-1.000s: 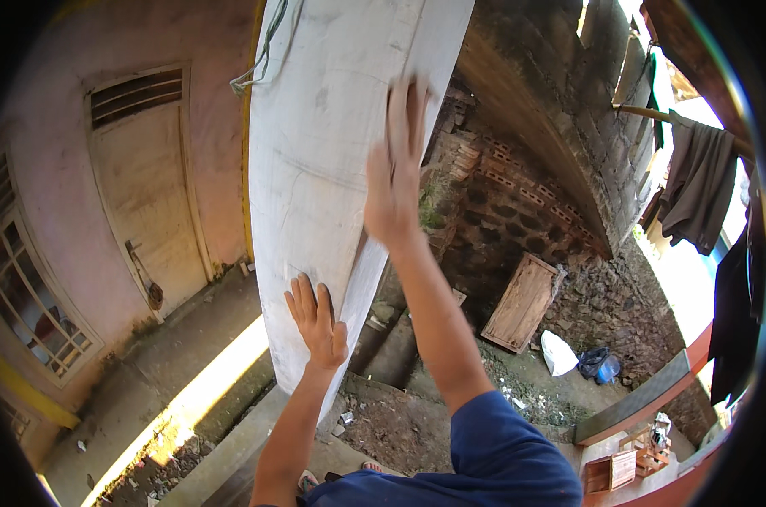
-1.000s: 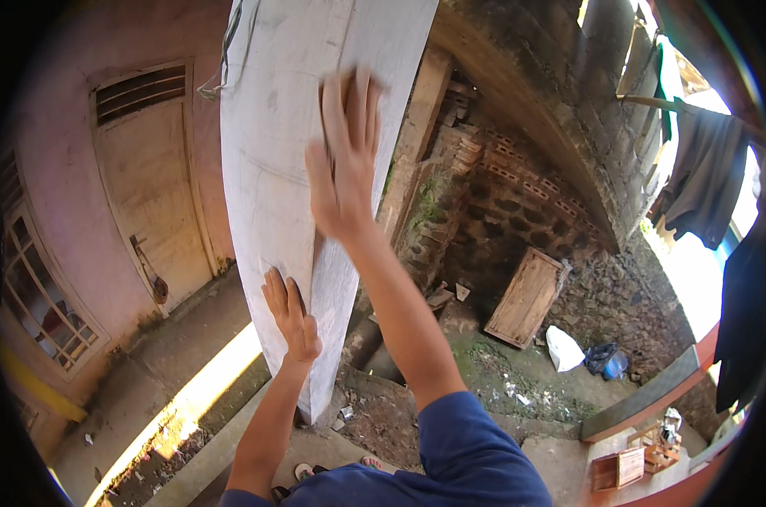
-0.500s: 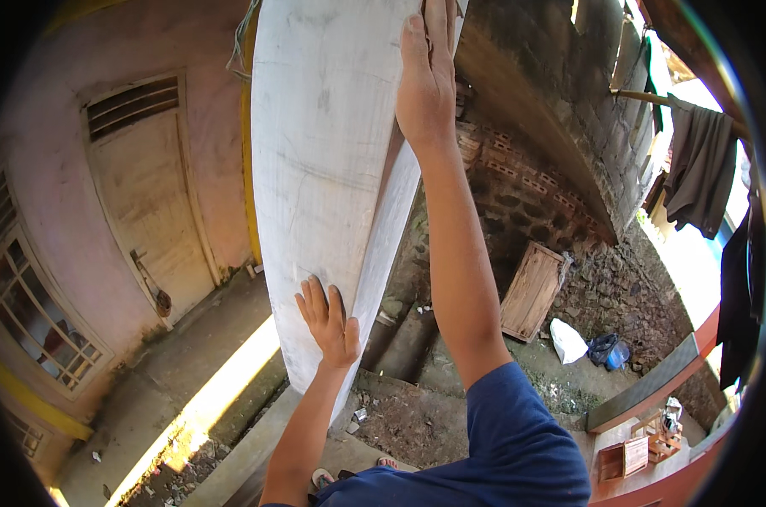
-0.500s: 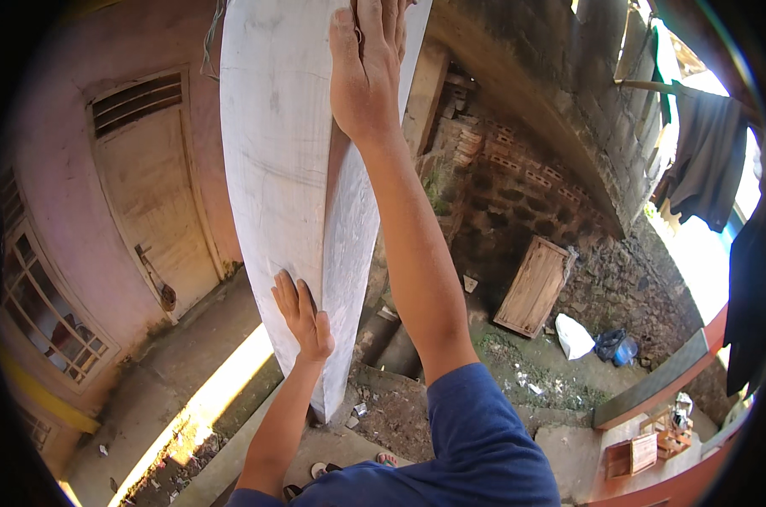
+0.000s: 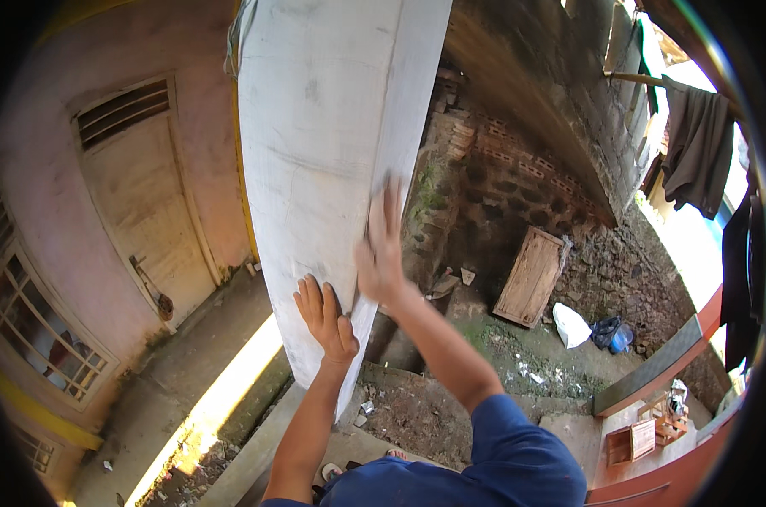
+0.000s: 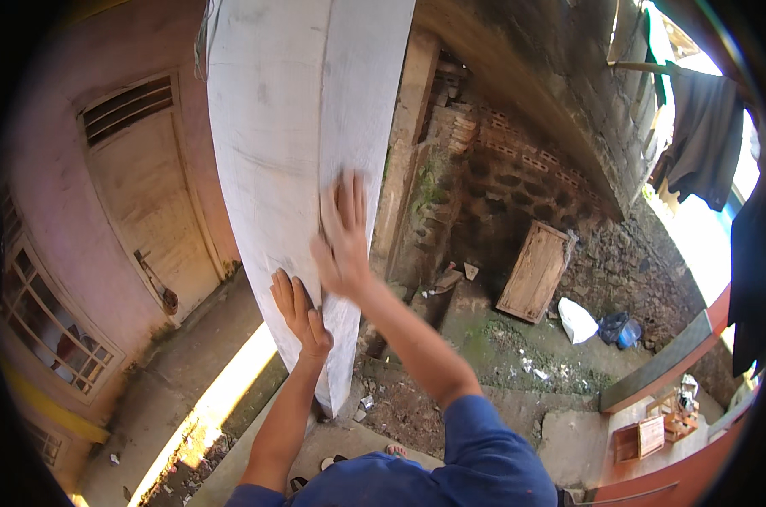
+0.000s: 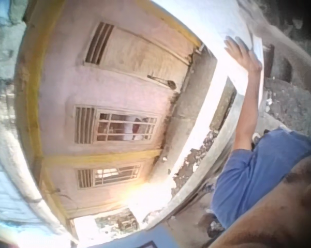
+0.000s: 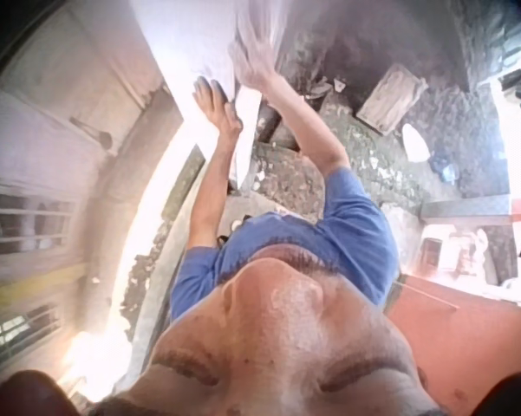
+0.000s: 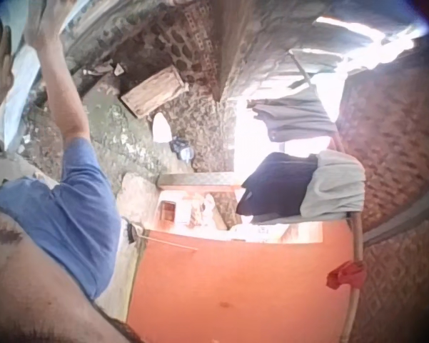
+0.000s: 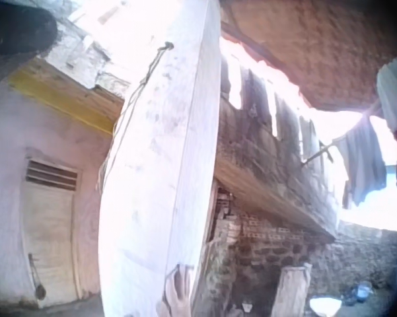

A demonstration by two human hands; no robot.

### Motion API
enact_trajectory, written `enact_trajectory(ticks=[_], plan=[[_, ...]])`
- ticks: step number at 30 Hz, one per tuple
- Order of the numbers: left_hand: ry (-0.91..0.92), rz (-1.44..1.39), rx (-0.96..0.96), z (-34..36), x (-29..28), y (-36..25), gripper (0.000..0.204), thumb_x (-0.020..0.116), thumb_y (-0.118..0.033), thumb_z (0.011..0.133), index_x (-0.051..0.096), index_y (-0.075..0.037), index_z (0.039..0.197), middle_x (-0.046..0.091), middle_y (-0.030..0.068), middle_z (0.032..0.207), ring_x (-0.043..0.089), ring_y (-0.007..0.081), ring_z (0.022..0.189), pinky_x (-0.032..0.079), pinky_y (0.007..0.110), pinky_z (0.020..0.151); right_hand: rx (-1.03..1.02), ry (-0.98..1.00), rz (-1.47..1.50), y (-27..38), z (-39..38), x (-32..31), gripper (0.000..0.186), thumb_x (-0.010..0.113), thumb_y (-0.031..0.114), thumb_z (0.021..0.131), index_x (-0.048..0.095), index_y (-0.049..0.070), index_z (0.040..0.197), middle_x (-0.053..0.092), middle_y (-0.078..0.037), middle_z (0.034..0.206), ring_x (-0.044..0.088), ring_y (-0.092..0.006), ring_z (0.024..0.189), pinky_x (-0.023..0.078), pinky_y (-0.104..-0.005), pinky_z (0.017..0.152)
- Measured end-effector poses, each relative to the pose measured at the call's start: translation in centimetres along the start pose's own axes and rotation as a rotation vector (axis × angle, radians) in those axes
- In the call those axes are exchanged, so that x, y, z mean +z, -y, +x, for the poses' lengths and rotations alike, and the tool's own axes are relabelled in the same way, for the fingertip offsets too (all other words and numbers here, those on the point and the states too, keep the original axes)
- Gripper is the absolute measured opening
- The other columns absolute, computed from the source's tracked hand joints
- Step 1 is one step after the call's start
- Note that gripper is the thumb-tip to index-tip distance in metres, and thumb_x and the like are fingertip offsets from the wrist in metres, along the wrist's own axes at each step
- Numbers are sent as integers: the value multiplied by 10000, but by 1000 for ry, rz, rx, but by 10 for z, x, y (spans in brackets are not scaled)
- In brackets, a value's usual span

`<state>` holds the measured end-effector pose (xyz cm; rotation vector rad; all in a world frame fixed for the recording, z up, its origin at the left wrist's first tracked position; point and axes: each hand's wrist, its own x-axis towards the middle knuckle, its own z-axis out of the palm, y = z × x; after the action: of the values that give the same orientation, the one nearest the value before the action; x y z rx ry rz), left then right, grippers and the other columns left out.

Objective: The person smooths a vertical concrete pillar using a sanding block held in the right hand while stabilizing with the left hand. The person moves the sanding block up and down the pillar's surface repeatedly.

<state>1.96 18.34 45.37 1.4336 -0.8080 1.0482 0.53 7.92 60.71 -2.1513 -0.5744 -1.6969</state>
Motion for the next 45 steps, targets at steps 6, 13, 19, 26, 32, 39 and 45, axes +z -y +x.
enact_trajectory(ticks=[6,13,19,26,32,39,45], plan=[[-3,16,13,-1,2,-2,598,293,-334,1097,424,49,1537,332,307,1625,254,497,1530,102,611,1240,-99,-166,82,10,165,-30,621,412,268,1059,303,33,1624,143,-272,1703,69,-474,1578,42,-539,1264],[40,-242,-111,2,-10,-7,652,213,-372,1092,477,53,1510,339,286,1631,228,455,1554,40,579,1257,178,121,77,32,-161,14,569,541,267,964,530,-41,1443,173,-403,1634,94,-614,1518,77,-667,1227],[118,-264,-173,8,-29,-8,699,204,-418,1089,474,79,1500,335,266,1641,206,429,1568,23,566,1263,95,107,-32,26,-102,17,565,571,237,960,523,-28,1457,177,-409,1628,101,-622,1512,97,-674,1224],[122,-268,-178,8,-30,-7,694,209,-425,1099,464,73,1510,316,269,1649,196,422,1572,26,554,1263,17,-135,62,32,114,-14,609,495,225,1026,377,-5,1578,158,-323,1678,95,-532,1554,79,-584,1250],[201,-302,-137,19,-38,-20,748,188,-487,1093,441,68,1525,278,258,1669,150,405,1586,9,526,1270,210,21,-26,47,-165,31,558,586,160,961,473,-94,1444,188,-437,1607,140,-658,1481,133,-689,1207],[225,-215,111,138,-24,-18,716,191,-501,1093,386,-26,1592,170,214,1716,39,410,1598,-103,601,1222,230,22,-89,44,-158,40,602,625,151,927,481,-58,1473,191,-420,1618,140,-627,1502,146,-655,1226],[205,-348,185,218,-31,-33,766,249,-583,1054,408,-61,1592,194,207,1714,69,446,1588,-89,654,1202,89,-177,55,40,96,-9,603,495,159,1037,332,-23,1588,208,-359,1647,140,-582,1521,132,-602,1233]])
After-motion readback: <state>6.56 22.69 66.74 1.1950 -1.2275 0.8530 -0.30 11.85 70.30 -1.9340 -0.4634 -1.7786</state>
